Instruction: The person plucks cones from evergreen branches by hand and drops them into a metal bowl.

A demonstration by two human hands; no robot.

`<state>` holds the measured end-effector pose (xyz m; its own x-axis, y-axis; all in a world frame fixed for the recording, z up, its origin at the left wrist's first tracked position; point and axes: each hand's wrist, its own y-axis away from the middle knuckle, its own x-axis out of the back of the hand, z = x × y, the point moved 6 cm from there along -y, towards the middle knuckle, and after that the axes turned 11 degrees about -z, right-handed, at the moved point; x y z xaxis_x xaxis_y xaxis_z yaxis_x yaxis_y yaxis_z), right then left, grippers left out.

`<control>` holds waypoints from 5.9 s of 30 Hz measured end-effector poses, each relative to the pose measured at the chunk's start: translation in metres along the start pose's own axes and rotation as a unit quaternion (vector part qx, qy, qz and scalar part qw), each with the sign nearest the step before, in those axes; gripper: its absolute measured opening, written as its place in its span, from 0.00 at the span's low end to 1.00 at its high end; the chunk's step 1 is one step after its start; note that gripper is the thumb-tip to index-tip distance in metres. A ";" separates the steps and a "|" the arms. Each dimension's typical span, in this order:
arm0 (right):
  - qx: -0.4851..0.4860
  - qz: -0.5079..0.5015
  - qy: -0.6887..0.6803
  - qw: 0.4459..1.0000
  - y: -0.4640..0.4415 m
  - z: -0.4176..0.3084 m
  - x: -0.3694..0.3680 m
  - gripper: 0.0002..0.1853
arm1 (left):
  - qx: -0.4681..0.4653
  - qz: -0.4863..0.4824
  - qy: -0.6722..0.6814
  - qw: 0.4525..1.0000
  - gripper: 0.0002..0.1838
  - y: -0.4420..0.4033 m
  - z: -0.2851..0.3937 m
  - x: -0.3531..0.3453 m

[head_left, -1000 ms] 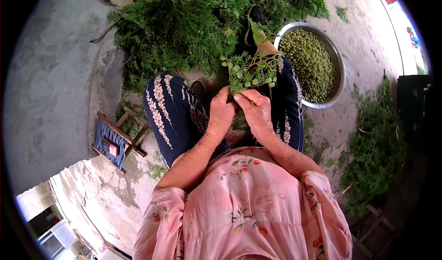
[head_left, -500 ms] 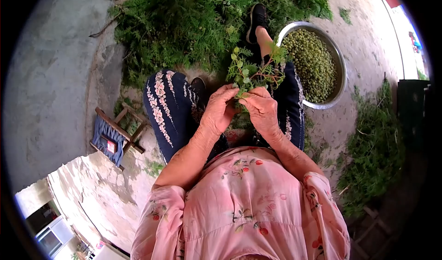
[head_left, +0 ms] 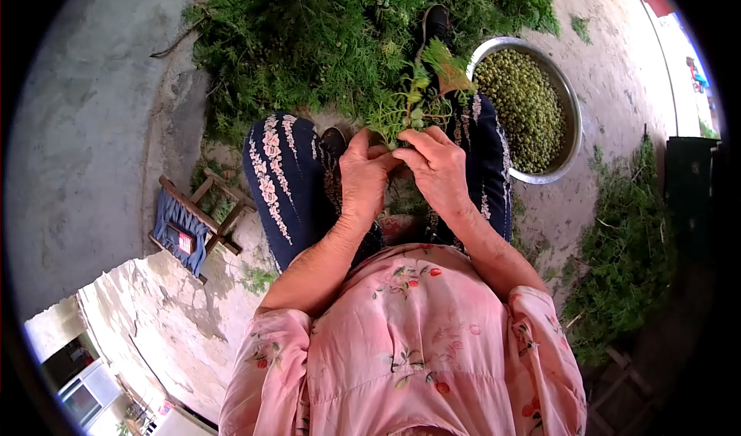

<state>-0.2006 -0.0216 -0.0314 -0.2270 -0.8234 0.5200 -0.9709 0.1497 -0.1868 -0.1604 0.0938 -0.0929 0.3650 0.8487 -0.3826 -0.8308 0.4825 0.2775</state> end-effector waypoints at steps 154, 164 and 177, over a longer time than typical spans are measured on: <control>-0.119 -0.020 -0.081 0.989 0.011 0.031 0.003 0.08 | 0.101 0.003 0.161 0.982 0.13 0.003 -0.014 -0.004; -0.098 -0.057 0.027 0.993 0.006 0.026 -0.003 0.11 | -0.011 -0.024 0.098 0.995 0.21 -0.001 -0.009 -0.010; -0.092 -0.098 0.044 0.990 0.003 0.024 -0.002 0.11 | -0.015 -0.048 0.136 0.989 0.25 0.000 -0.001 -0.014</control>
<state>-0.2010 -0.0322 -0.0531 -0.0298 -0.7964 0.6040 -0.9925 0.0954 0.0768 -0.1658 0.0813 -0.0883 0.3194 0.7082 -0.6297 -0.8117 0.5474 0.2039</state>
